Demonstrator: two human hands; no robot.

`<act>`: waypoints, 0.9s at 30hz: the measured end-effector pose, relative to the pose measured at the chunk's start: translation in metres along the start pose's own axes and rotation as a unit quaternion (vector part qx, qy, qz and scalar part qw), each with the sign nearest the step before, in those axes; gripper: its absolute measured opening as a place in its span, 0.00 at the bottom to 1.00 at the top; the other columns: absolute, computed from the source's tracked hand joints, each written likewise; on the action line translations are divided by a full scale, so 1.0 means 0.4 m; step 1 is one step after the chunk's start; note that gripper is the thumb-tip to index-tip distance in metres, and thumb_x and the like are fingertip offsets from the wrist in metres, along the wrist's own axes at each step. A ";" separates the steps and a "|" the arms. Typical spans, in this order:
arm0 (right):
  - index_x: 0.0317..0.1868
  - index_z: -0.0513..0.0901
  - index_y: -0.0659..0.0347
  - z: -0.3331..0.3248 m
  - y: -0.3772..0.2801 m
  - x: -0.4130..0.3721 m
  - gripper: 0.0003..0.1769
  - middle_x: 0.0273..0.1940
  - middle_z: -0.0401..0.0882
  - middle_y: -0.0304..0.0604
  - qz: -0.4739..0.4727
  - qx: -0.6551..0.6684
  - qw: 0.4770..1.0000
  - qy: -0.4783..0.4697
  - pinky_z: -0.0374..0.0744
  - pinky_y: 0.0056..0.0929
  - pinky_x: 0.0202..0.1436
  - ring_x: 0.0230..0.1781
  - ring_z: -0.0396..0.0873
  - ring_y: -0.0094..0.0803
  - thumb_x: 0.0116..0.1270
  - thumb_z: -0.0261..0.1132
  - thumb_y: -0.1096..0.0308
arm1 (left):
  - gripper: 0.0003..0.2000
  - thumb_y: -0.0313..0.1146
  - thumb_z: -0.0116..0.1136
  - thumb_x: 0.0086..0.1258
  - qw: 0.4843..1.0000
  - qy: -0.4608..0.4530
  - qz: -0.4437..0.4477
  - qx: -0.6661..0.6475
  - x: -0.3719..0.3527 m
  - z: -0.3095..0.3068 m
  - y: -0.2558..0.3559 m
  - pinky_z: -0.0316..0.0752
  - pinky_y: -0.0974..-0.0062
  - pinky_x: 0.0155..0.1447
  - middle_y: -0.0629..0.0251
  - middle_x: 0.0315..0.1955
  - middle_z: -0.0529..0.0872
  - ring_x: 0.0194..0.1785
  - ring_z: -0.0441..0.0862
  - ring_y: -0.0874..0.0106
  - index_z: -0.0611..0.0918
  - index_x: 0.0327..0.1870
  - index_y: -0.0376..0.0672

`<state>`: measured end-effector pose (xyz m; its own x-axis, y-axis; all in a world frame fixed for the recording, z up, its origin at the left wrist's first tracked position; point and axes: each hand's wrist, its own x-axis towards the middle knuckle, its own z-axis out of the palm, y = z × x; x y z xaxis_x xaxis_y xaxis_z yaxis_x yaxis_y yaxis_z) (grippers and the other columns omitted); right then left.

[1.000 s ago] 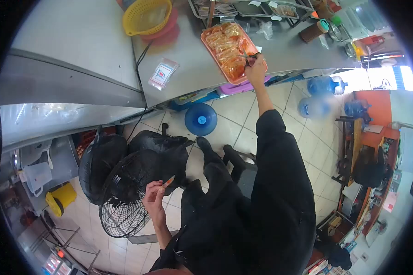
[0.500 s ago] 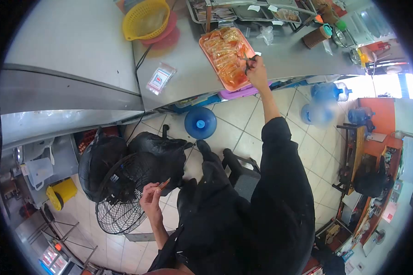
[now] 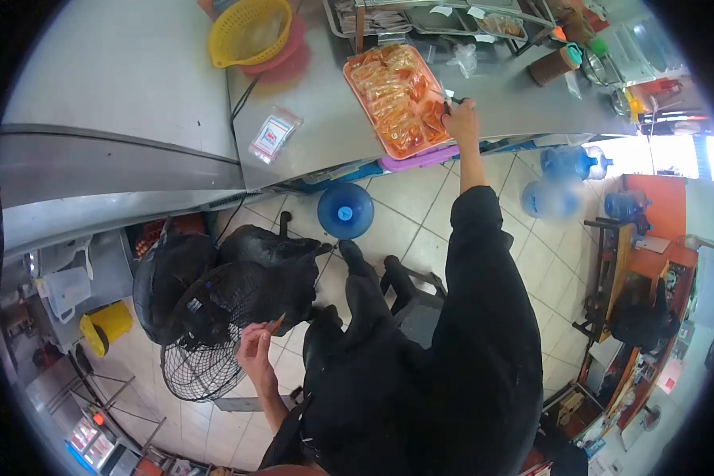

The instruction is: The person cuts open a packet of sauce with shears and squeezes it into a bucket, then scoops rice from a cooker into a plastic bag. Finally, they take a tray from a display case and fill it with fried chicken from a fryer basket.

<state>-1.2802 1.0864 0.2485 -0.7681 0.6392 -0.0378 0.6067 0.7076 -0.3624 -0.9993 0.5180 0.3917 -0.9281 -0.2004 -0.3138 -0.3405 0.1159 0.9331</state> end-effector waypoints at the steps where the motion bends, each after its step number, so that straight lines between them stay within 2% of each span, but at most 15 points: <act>1: 0.60 0.66 0.70 0.010 0.010 0.004 0.38 0.48 0.83 0.65 0.000 0.000 1.000 -0.001 0.80 0.50 0.55 0.51 0.82 0.60 0.55 0.73 0.60 | 0.03 0.24 0.65 0.69 1.000 0.006 -0.003 -0.008 -0.003 0.000 0.001 0.74 0.70 0.59 0.59 0.46 0.80 0.53 0.79 0.68 0.85 0.39 0.34; 3: 0.60 0.66 0.71 0.037 0.040 0.019 0.36 0.50 0.82 0.67 0.008 0.042 0.997 0.058 0.80 0.48 0.56 0.53 0.83 0.58 0.54 0.70 0.65 | 0.03 0.24 0.65 0.69 1.000 0.005 -0.004 -0.002 -0.002 0.005 0.004 0.74 0.70 0.60 0.59 0.46 0.80 0.53 0.79 0.68 0.85 0.39 0.34; 4: 0.60 0.66 0.71 0.029 0.033 0.013 0.36 0.50 0.82 0.67 0.009 0.043 0.997 0.058 0.80 0.48 0.56 0.53 0.83 0.58 0.54 0.70 0.65 | 0.03 0.23 0.65 0.69 1.000 0.005 -0.007 0.004 -0.003 0.005 0.005 0.74 0.69 0.60 0.59 0.46 0.80 0.53 0.79 0.68 0.85 0.39 0.34; 6: 0.62 0.66 0.72 0.011 0.018 0.002 0.37 0.51 0.83 0.63 0.073 0.032 0.997 0.016 0.80 0.47 0.57 0.54 0.82 0.57 0.52 0.69 0.67 | 0.03 0.23 0.65 0.69 1.000 0.005 -0.002 0.004 0.000 0.007 0.001 0.74 0.70 0.60 0.59 0.46 0.80 0.53 0.79 0.68 0.85 0.39 0.34; 10: 0.64 0.66 0.72 0.046 0.067 0.025 0.39 0.50 0.84 0.57 0.026 0.048 0.997 0.047 0.80 0.46 0.57 0.54 0.82 0.56 0.52 0.70 0.67 | 0.02 0.24 0.65 0.69 1.000 0.005 0.003 0.005 0.003 0.015 -0.002 0.75 0.70 0.59 0.59 0.46 0.81 0.53 0.80 0.68 0.85 0.38 0.34; 13: 0.65 0.66 0.71 0.008 0.040 0.021 0.38 0.48 0.85 0.53 0.012 0.126 0.991 0.053 0.80 0.42 0.56 0.50 0.84 0.51 0.54 0.69 0.69 | 0.02 0.24 0.65 0.69 1.000 0.003 0.005 0.000 0.004 0.021 0.006 0.75 0.71 0.58 0.59 0.46 0.81 0.53 0.80 0.68 0.85 0.38 0.35; 15: 0.65 0.66 0.71 -0.040 0.005 0.004 0.35 0.45 0.84 0.52 -0.024 0.225 0.973 0.040 0.81 0.38 0.53 0.47 0.85 0.45 0.57 0.68 0.71 | 0.02 0.24 0.65 0.69 1.000 0.002 0.007 -0.001 0.004 0.022 0.010 0.75 0.71 0.58 0.59 0.46 0.81 0.53 0.80 0.68 0.85 0.38 0.35; 18: 0.64 0.67 0.71 -0.040 0.026 0.054 0.33 0.42 0.84 0.52 -0.080 0.278 0.957 -0.004 0.81 0.35 0.49 0.44 0.86 0.40 0.58 0.66 0.73 | 0.03 0.25 0.65 0.70 1.000 -0.001 0.009 -0.003 0.005 0.025 0.016 0.75 0.71 0.58 0.60 0.46 0.80 0.53 0.80 0.69 0.85 0.38 0.35; 22: 0.63 0.67 0.72 -0.137 -0.026 0.044 0.32 0.41 0.84 0.52 -0.096 0.260 0.960 -0.039 0.83 0.35 0.45 0.42 0.86 0.39 0.59 0.65 0.74 | 0.03 0.25 0.65 0.70 1.000 0.001 0.010 -0.016 0.008 0.026 0.017 0.75 0.72 0.58 0.60 0.47 0.80 0.53 0.80 0.69 0.85 0.39 0.35; 24: 0.61 0.67 0.73 -0.186 -0.065 0.014 0.29 0.40 0.84 0.53 -0.079 0.293 0.951 -0.065 0.84 0.33 0.40 0.40 0.86 0.37 0.59 0.64 0.77 | 0.03 0.25 0.65 0.70 1.000 0.005 0.012 -0.019 0.008 0.026 0.017 0.75 0.72 0.58 0.59 0.47 0.80 0.53 0.80 0.69 0.85 0.39 0.35; 27: 0.57 0.69 0.73 -0.180 -0.038 0.046 0.25 0.40 0.84 0.54 -0.069 0.278 0.954 -0.085 0.86 0.32 0.38 0.40 0.86 0.38 0.58 0.64 0.78 | 0.03 0.25 0.65 0.70 1.000 0.009 0.017 -0.018 0.007 0.024 0.014 0.75 0.72 0.58 0.59 0.47 0.80 0.53 0.80 0.69 0.85 0.40 0.35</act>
<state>-1.2888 1.1091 0.3202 -0.8836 0.4601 -0.0871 0.3308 0.4816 -0.8116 -1.0055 0.5276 0.3944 -0.9362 -0.2148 -0.2782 -0.3021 0.0871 0.9493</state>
